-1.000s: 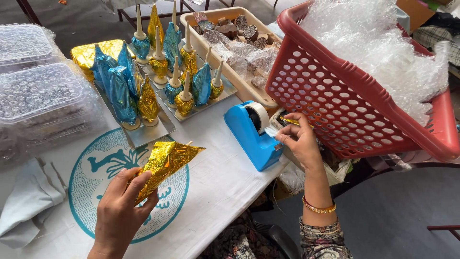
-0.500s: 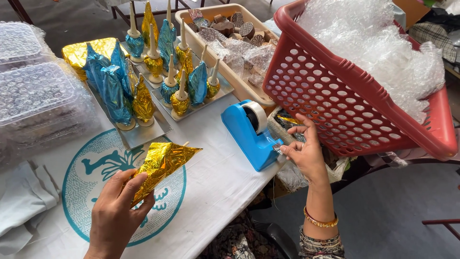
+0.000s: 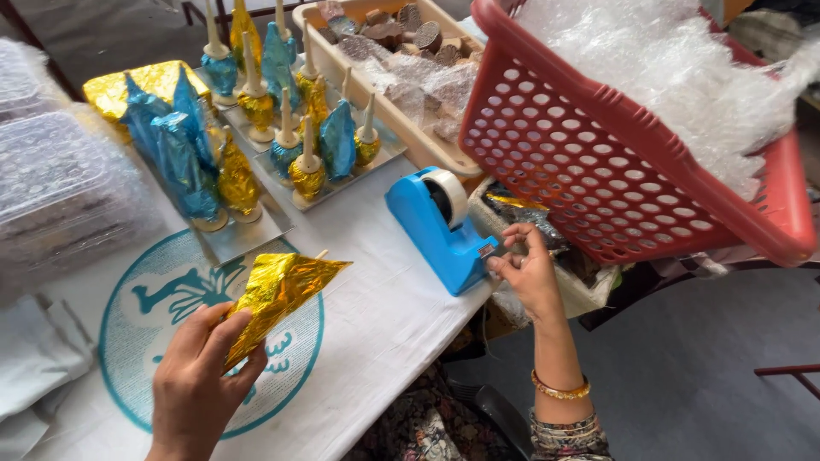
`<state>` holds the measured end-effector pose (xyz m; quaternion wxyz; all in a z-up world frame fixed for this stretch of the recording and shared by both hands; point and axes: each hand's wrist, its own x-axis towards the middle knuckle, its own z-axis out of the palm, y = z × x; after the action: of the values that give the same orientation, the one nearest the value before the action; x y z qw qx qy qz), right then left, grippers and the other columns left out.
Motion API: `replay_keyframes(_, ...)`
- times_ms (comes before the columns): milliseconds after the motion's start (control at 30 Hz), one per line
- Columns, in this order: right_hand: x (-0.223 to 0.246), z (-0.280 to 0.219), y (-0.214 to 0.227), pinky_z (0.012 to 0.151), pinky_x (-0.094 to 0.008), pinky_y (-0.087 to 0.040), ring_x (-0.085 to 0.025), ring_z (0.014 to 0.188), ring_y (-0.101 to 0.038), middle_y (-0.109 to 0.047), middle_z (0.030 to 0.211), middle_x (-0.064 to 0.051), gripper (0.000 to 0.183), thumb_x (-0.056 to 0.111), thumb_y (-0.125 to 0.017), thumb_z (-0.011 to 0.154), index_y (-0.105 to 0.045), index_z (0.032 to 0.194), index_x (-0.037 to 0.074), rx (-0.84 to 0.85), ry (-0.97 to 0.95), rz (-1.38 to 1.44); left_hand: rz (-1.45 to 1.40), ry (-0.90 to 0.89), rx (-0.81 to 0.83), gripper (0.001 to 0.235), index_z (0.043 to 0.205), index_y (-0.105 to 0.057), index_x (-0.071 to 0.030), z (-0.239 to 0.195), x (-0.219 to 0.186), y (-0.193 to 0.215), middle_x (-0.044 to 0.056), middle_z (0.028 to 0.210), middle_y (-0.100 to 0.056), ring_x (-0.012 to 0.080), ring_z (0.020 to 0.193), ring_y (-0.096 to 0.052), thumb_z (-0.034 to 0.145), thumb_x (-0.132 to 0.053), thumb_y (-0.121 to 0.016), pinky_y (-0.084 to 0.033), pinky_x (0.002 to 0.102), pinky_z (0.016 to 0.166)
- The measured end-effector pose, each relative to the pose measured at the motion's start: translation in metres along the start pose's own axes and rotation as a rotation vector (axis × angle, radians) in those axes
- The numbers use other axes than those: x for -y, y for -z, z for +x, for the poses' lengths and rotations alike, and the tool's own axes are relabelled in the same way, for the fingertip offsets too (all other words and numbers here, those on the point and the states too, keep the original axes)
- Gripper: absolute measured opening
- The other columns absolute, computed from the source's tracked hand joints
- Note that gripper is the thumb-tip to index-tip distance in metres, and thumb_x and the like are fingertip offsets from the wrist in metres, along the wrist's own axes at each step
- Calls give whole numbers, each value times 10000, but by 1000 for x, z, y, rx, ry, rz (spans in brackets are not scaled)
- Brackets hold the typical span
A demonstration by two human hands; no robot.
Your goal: The person wraps a wooden bird-shaped decoration with gold foil, smoothing the material around the body and wings. They then use a tape dispenser to apply clear tape to secure the foil at the base of the decoration.
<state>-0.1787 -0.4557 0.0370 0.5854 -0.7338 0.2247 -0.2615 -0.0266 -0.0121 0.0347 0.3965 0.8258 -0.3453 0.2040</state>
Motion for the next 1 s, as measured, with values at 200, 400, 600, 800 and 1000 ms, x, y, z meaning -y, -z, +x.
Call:
replay_keyframes(200, -16, 6, 2, 633, -242, -545, -95, 741, -597, -476, 1117, -44, 555, -123, -728, 789, -511, 1248, 100, -37, 104, -173, -49, -137, -49, 544, 1206, -630, -114, -1, 5, -4, 165, 1152, -680, 362, 1056, -687, 707, -72, -841, -549, 495, 1042)
replay_keyframes(400, -3, -35, -15, 777, -263, -572, -115, 893, -650, -524, 1250, -78, 514, -116, -717, 896, -484, 1331, 31, -217, 446, -354, -84, -147, -37, 530, 1194, -623, -126, -1, -2, 1, 137, 1138, -672, 344, 1049, -690, 718, -53, -847, -549, 483, 1054)
replay_keyframes(600, 48, -69, -112, 890, -318, -650, -183, 982, -734, -713, 1082, -97, 526, -79, -738, 869, -547, 1350, 19, 307, 575, -30, -76, -150, 71, 553, 1186, -618, -118, -5, 10, -11, 125, 1132, -663, 335, 1060, -666, 691, -52, -856, -563, 445, 997)
replay_keyframes(800, 96, -50, -217, 839, -280, -653, -126, 894, -772, -759, 931, -45, 532, -45, -760, 853, -596, 1345, 77, 840, 552, -113, -37, -68, 216, 549, 1156, -612, -91, -9, 11, -12, 118, 1147, -660, 339, 1075, -654, 674, -80, -876, -568, 431, 951)
replay_keyframes(1000, 90, -28, -251, 836, -279, -643, -130, 880, -752, -756, 911, -42, 512, -89, -729, 830, -619, 1303, 74, 949, 422, -172, -72, -60, 228, 488, 1140, -644, -73, 3, -1, 7, 128, 1163, -652, 327, 1037, -648, 713, -148, -868, -491, 505, 999)
